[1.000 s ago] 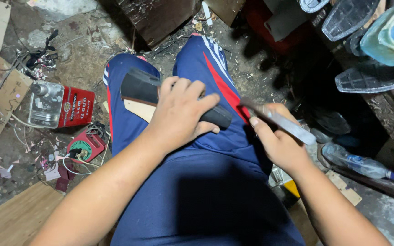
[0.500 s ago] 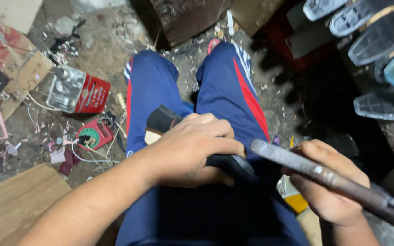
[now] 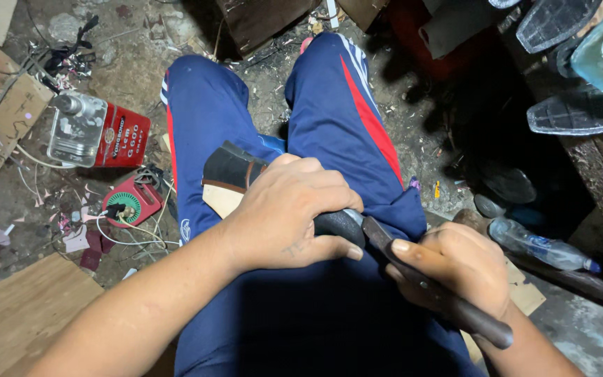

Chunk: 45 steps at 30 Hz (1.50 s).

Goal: The person sits on the floor holding a shoe and uses a blade to trim and scrape the edge of the rubber sole. They then apply glue from a small container onto the sole edge with a stick, hammer the sole, and place the finished shoe into a wire crate with other shoes.

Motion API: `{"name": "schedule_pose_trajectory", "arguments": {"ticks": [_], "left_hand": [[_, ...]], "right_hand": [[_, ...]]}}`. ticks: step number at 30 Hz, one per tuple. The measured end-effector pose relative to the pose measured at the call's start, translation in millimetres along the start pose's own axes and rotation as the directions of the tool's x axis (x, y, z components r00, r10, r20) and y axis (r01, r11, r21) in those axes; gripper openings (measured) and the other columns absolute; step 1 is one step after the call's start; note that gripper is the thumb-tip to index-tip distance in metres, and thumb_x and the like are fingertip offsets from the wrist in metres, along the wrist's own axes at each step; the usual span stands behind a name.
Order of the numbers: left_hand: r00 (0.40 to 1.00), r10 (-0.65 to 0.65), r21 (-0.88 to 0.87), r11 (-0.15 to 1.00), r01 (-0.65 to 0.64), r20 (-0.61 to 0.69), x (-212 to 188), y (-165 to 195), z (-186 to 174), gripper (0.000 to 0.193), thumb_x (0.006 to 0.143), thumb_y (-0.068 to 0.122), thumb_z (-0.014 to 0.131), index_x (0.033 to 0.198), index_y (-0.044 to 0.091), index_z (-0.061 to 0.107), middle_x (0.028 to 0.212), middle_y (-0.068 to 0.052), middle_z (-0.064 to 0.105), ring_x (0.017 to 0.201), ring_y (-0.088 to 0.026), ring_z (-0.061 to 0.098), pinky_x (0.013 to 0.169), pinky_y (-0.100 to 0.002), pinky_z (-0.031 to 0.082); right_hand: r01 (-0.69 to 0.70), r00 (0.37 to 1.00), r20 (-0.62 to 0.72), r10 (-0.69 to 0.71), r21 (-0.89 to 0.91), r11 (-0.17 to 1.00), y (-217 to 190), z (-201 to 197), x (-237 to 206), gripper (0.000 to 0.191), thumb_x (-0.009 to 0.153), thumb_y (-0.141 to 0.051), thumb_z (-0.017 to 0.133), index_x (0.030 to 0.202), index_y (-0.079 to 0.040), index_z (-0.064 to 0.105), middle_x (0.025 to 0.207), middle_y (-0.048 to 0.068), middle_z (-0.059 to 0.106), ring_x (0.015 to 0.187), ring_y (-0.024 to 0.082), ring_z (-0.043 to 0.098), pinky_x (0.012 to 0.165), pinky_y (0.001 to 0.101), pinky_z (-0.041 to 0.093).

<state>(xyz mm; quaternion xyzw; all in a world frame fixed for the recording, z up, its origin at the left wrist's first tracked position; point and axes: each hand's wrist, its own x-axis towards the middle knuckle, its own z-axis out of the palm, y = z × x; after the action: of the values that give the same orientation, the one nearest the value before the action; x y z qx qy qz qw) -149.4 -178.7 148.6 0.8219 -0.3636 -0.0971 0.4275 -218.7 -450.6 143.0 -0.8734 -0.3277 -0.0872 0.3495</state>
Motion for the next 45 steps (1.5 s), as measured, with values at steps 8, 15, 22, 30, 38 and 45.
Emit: {"name": "schedule_pose_trajectory", "arguments": {"ticks": [8,15,22,30,38,45], "left_hand": [[0.999,0.019,-0.001,1.000,-0.019,-0.050,-5,0,2,0.043,0.071,0.048,0.084,0.098,0.018,0.071,0.095,0.003,0.069,0.092,-0.025,0.063,0.085,-0.042,0.043],[0.999,0.011,0.008,1.000,-0.011,-0.038,-4,0,3,0.040,0.073,0.047,0.085,0.096,0.018,0.071,0.093,0.003,0.069,0.092,-0.025,0.063,0.084,-0.042,0.043],[1.000,0.014,0.014,1.000,-0.014,-0.027,-6,-1,3,0.043,0.071,0.045,0.086,0.098,0.017,0.071,0.094,0.002,0.069,0.092,-0.026,0.063,0.084,-0.042,0.043],[0.973,-0.074,-0.012,0.997,0.073,-0.220,-19,1,3,0.091,0.066,0.046,0.091,0.138,0.008,0.050,0.111,-0.002,0.073,0.109,-0.028,0.066,0.098,-0.043,0.044],[0.969,-0.116,-0.064,0.992,0.105,-0.217,-24,-14,10,0.098,0.074,0.044,0.091,0.147,0.003,0.041,0.118,-0.006,0.072,0.117,-0.034,0.064,0.107,-0.045,0.042],[0.604,-0.440,-0.006,0.811,0.585,-0.664,-56,-96,3,0.064,0.098,0.034,0.074,0.145,-0.001,0.049,0.145,-0.024,0.053,0.138,-0.039,0.048,0.119,-0.047,0.037]], "right_hand": [[0.048,0.998,0.048,-0.047,-0.012,0.999,-11,1,32,0.042,0.076,-0.012,0.086,0.115,-0.014,0.070,0.065,0.002,0.049,0.054,0.021,0.051,0.050,0.0356,0.038],[-0.039,0.994,0.099,0.044,-0.052,0.998,-3,-8,-1,0.039,0.067,-0.018,0.088,0.103,-0.017,0.073,0.059,0.003,0.046,0.049,0.023,0.048,0.045,0.0362,0.036],[0.021,0.999,0.030,-0.020,-0.017,1.000,-7,5,18,0.037,0.072,-0.014,0.087,0.105,-0.015,0.071,0.066,0.002,0.053,0.054,0.020,0.052,0.049,0.0338,0.040],[-0.218,0.967,-0.046,0.250,0.352,0.910,5,13,26,0.049,0.092,-0.007,0.072,0.138,-0.006,0.054,0.103,0.002,0.074,0.089,0.015,0.073,0.084,0.0284,0.057],[-0.523,0.850,0.186,0.493,0.411,0.747,11,38,37,0.058,0.082,-0.011,0.079,0.136,-0.002,0.060,0.109,0.010,0.078,0.099,0.015,0.075,0.090,0.0294,0.057],[-0.642,0.756,0.291,0.587,0.503,0.578,25,36,36,0.051,0.083,-0.011,0.079,0.131,-0.002,0.065,0.110,0.010,0.079,0.102,0.015,0.074,0.094,0.0286,0.056]]}}
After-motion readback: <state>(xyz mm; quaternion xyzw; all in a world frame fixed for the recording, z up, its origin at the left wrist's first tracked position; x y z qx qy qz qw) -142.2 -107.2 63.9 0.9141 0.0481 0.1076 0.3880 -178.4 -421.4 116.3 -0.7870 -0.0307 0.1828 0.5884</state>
